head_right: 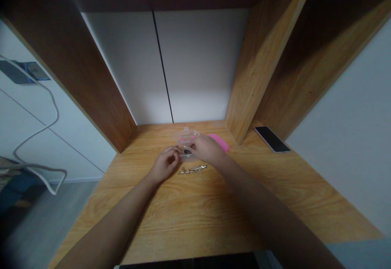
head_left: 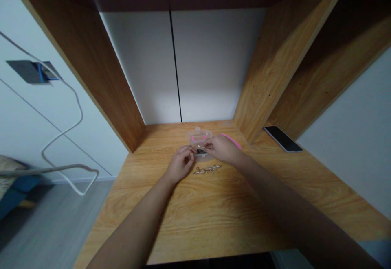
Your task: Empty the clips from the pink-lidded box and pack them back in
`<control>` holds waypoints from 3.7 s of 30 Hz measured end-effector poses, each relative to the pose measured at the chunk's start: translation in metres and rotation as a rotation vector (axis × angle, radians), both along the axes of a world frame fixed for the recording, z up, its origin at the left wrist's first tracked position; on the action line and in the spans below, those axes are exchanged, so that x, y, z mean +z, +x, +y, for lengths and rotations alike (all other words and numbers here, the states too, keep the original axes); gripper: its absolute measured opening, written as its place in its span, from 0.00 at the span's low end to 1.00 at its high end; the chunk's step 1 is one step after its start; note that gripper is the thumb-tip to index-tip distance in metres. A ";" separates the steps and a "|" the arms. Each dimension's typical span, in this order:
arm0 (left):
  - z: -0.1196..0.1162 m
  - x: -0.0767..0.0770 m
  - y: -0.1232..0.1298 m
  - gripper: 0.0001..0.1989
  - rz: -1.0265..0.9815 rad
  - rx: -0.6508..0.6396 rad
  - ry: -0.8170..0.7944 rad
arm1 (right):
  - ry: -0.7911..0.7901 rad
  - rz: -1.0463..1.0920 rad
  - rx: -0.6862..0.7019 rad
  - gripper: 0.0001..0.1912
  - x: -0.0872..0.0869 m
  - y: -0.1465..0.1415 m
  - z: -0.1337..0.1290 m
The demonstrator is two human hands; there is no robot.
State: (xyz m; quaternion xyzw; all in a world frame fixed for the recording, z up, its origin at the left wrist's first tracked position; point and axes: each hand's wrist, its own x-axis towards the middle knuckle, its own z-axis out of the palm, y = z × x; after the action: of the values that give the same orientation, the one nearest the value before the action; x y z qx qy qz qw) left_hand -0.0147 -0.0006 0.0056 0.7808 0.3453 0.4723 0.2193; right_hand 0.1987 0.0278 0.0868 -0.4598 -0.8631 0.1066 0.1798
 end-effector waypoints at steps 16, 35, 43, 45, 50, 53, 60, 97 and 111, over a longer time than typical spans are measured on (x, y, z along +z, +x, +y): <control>0.002 -0.003 0.000 0.09 -0.002 -0.011 0.005 | -0.060 0.179 0.078 0.09 -0.002 0.030 -0.009; 0.003 -0.005 -0.001 0.08 -0.042 0.012 0.023 | -0.065 0.021 0.306 0.10 -0.040 0.033 -0.030; 0.003 -0.005 -0.002 0.09 -0.032 0.011 0.004 | -0.042 0.091 0.378 0.07 -0.051 0.023 -0.032; 0.003 -0.004 -0.002 0.08 -0.037 0.014 0.004 | -0.029 0.182 0.366 0.07 -0.050 0.026 -0.033; 0.002 -0.003 -0.002 0.08 -0.045 0.047 -0.016 | -0.085 0.364 0.263 0.08 -0.048 0.035 -0.032; 0.001 -0.001 -0.002 0.07 -0.040 0.055 -0.028 | -0.146 0.388 0.258 0.08 -0.049 0.037 -0.030; 0.001 -0.001 -0.002 0.07 -0.038 0.048 -0.020 | -0.145 0.299 0.328 0.09 -0.054 0.028 -0.033; 0.002 -0.002 -0.002 0.07 -0.028 0.065 -0.015 | -0.183 -0.009 0.232 0.09 -0.047 0.083 -0.003; 0.003 -0.004 -0.003 0.07 -0.028 0.059 -0.010 | -0.065 0.155 0.360 0.07 -0.045 0.053 -0.021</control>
State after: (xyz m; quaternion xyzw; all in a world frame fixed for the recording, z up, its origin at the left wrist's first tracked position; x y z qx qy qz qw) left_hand -0.0173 0.0025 0.0012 0.7624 0.3673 0.4878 0.2142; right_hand 0.2518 0.0071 0.0417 -0.2939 -0.9111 0.1999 0.2086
